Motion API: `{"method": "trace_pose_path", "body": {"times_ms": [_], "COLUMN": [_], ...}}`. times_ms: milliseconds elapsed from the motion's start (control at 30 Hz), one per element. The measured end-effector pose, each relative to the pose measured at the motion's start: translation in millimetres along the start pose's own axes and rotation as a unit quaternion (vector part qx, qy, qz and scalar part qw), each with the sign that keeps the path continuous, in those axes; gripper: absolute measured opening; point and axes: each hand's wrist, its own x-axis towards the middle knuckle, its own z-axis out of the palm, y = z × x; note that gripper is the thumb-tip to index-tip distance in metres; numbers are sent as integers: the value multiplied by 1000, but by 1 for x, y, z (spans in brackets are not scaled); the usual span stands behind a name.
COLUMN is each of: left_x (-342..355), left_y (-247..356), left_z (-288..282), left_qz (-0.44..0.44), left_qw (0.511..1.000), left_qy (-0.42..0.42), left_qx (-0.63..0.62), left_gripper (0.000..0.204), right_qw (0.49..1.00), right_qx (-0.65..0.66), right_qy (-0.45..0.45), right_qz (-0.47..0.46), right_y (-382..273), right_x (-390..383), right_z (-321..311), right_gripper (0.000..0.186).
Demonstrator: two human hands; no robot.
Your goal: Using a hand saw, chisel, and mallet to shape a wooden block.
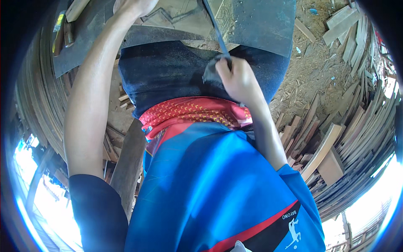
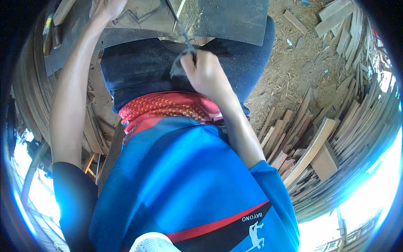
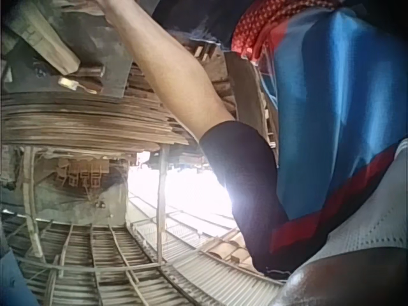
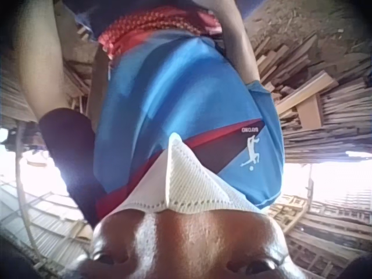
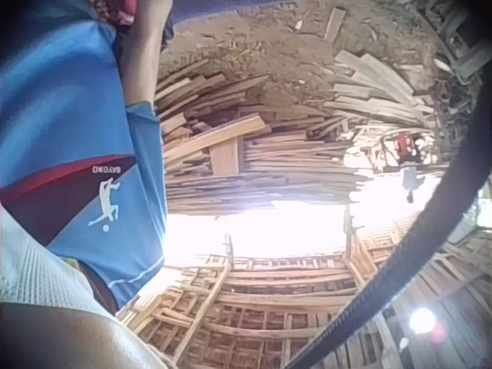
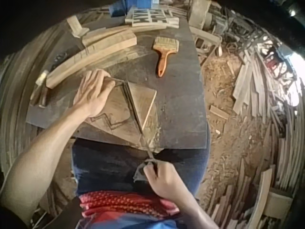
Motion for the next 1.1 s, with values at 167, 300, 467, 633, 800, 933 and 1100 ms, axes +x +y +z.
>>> {"method": "trace_pose_path", "body": {"times_ms": [167,300,467,633,800,933,1100], "left_x": [8,8,4,3,-2,4,-9], "left_y": [4,11,2,8,1,13,5], "left_z": [7,0,0,0,0,-5,-5], "left_qz": [8,-42,-42,-1,-10,-19,17], "left_qw": [1000,999,999,1000,1000,999,999], "left_qy": [-5,-8,-9,-8,-13,-14,-26], "left_qx": [5,24,0,3,-1,-31,-20], "left_gripper": [38,39,38,37,37,37,34], "right_qw": [992,975,980,970,989,962,987], "right_qx": [53,63,51,-237,26,-183,14], "right_qy": [112,143,135,59,129,184,153], "right_qz": [17,160,135,-11,66,-91,53], "right_y": [16,2,13,-2,11,15,-6], "right_x": [-19,12,-33,18,-48,17,-46], "right_z": [18,7,6,9,20,25,30], "right_gripper": [26,40,37,33,25,15,28]}}
